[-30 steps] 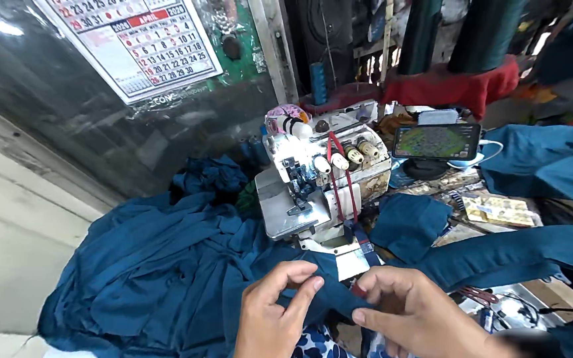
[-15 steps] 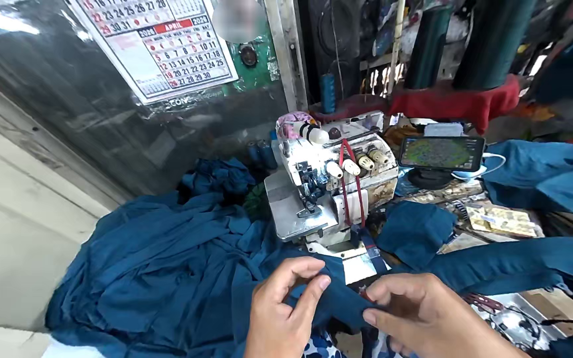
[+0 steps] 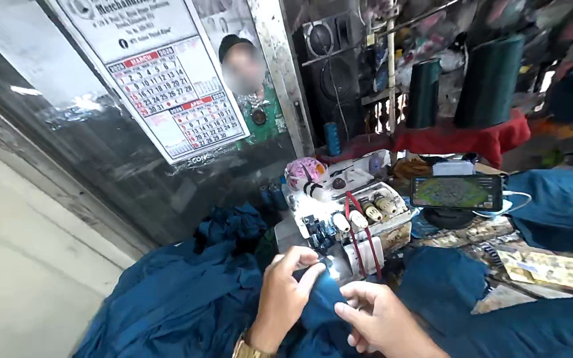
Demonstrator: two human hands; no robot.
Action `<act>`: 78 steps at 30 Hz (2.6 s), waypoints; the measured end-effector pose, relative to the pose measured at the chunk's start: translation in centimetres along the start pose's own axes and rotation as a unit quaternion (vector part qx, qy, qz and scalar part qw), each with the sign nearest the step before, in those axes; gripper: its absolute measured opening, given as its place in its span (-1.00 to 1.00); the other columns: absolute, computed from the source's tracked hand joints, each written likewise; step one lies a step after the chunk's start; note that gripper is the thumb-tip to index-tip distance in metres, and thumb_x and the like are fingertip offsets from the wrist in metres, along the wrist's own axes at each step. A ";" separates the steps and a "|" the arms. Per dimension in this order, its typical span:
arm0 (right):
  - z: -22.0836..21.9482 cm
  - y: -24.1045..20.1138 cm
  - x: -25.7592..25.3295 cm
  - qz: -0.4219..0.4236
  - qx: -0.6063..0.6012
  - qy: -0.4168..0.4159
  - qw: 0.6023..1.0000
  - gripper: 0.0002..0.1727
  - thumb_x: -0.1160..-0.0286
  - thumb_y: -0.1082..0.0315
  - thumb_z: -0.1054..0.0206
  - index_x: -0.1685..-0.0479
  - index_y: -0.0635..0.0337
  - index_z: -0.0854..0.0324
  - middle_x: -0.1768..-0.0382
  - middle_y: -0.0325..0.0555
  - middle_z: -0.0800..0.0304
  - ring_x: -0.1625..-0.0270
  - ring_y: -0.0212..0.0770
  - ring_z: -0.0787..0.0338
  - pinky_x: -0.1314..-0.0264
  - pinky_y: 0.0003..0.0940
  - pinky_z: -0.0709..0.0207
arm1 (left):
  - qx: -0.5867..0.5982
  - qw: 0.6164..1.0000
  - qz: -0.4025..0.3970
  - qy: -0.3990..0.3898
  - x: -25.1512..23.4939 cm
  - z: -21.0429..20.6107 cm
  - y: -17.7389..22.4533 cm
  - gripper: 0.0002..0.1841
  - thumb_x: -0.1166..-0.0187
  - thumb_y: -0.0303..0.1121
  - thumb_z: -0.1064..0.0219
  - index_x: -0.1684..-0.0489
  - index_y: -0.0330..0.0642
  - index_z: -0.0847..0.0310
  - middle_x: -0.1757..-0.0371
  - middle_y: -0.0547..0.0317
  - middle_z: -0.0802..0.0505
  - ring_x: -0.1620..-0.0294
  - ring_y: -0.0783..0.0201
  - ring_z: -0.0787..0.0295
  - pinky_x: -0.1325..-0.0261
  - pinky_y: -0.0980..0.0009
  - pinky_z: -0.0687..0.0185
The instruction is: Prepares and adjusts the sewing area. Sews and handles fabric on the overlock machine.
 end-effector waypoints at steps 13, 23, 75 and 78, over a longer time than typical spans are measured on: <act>0.0 0.6 0.0 -0.023 -0.039 0.008 0.999 -0.82 -0.56 0.28 -0.46 -0.02 0.12 -0.77 0.26 -0.13 -0.91 0.49 -0.11 -0.90 0.48 -0.16 -0.89 | -0.190 0.981 0.039 -0.027 -0.4 -0.2 0.8 -0.76 -0.46 0.09 -0.47 0.11 0.26 -0.83 0.18 0.71 -0.83 0.09 0.59 -0.71 -0.22 0.24 -0.59; -0.1 0.4 -0.5 -0.021 -0.061 0.035 0.997 -0.84 -0.61 0.28 -0.42 0.00 0.14 -0.75 0.34 -0.11 -0.90 0.55 -0.11 -0.87 0.57 -0.17 -0.84 | -0.243 0.970 -0.019 -0.014 2.3 -1.2 1.0 -0.74 -0.71 -0.15 -0.16 0.01 0.21 -0.85 -0.04 0.50 -0.83 -0.21 0.36 -0.67 -0.27 0.23 -0.55; 3.6 0.3 5.3 0.157 0.196 -0.014 0.968 -0.56 -0.66 0.21 -0.35 -0.51 -0.15 -0.62 -0.21 -0.39 -0.86 0.19 -0.44 -0.86 0.20 -0.43 -0.82 | 0.244 0.943 0.221 0.053 12.1 -2.2 7.7 -0.76 -0.47 -0.64 -0.43 -0.05 -0.41 -0.60 0.22 -0.05 -0.90 0.24 0.08 -0.91 0.15 0.18 -0.93; 3.9 -0.7 6.1 0.161 0.227 0.006 0.961 -0.61 -0.57 0.12 -0.44 -0.38 -0.21 -0.69 0.04 -0.42 -0.92 0.34 -0.46 -0.85 0.39 -0.44 -0.80 | 0.237 0.948 0.210 0.031 11.4 -0.1 8.7 -0.70 -0.42 -0.64 -0.49 -0.06 -0.41 -0.57 0.21 -0.06 -0.91 0.24 0.08 -0.93 0.16 0.20 -0.93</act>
Point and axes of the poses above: each hand's wrist, its own x-axis away from the middle knuckle, its own z-axis out of the back of the hand, y = z × x, the point moved 1 cm from there along -x, towards the middle knuckle
